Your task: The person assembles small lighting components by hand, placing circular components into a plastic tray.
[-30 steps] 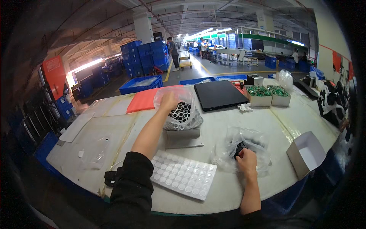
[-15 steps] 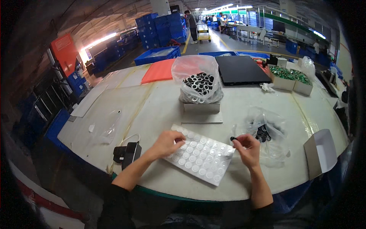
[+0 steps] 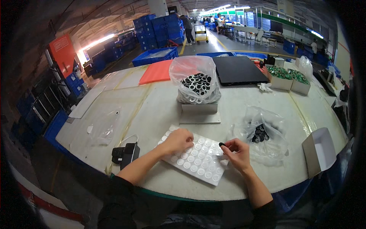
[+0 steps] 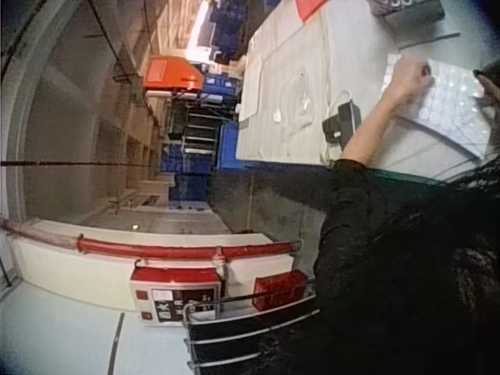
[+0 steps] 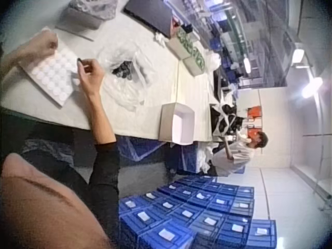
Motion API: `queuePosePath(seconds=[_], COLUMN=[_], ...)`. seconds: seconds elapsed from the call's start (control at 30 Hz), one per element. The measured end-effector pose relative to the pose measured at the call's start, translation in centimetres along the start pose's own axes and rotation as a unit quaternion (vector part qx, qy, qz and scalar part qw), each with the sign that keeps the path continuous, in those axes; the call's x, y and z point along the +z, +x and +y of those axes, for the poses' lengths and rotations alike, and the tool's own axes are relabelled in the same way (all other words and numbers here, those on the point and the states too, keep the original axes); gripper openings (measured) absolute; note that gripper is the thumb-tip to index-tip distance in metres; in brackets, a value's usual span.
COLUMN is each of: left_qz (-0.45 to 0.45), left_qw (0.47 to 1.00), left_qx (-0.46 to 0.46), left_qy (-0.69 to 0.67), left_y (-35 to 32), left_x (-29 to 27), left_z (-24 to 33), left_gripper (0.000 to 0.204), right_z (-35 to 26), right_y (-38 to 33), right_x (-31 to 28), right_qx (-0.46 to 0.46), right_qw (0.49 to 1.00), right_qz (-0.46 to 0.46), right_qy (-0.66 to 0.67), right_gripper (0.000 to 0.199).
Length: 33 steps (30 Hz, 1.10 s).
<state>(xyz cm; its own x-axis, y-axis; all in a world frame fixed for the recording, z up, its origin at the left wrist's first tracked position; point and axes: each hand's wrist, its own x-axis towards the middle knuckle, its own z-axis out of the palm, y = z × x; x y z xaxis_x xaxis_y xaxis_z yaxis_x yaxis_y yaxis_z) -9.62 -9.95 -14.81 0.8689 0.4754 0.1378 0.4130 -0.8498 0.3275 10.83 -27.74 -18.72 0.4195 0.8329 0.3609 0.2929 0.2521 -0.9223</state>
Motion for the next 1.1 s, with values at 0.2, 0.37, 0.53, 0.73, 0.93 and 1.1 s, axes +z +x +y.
queuePosePath(seconds=[0.2,0.37,0.53,0.73,0.93,1.1], left_qz=[-0.019,0.042,-0.013,-0.03,-0.024,0.018], left_qw=[0.985,0.991,0.996,0.994,0.944,0.992], left_qx=[-0.078,-0.025,-0.038,0.063,0.18,-0.098], left_qy=[-0.151,-0.128,-0.081,0.082,0.277,-0.077], left_y=[0.9,1.2,1.3,2.2,2.2,1.4], left_x=[-0.4,0.4,-1.1,-1.3,-0.6,-1.6], left_z=[-1.7,-4.0,-3.4,-2.3,-0.5,-2.2], left_gripper=[0.019,0.019,0.022,0.017,0.013,0.01], right_z=[-0.4,-0.2,0.1,0.2,0.4,0.2], right_y=[0.1,0.1,0.3,0.2,0.2,0.7], right_x=[0.0,0.1,0.0,0.2,0.2,-0.1], right_qx=[-0.003,0.0,-0.004,-0.013,0.038,0.074], right_qw=[1.0,1.0,1.0,1.0,0.999,0.989], right_qz=[-0.001,-0.003,-0.002,-0.004,-0.01,0.001], right_qy=[-0.013,-0.005,-0.005,-0.007,0.031,0.131], right_gripper=[0.012,0.012,0.011,0.011,0.011,0.013])
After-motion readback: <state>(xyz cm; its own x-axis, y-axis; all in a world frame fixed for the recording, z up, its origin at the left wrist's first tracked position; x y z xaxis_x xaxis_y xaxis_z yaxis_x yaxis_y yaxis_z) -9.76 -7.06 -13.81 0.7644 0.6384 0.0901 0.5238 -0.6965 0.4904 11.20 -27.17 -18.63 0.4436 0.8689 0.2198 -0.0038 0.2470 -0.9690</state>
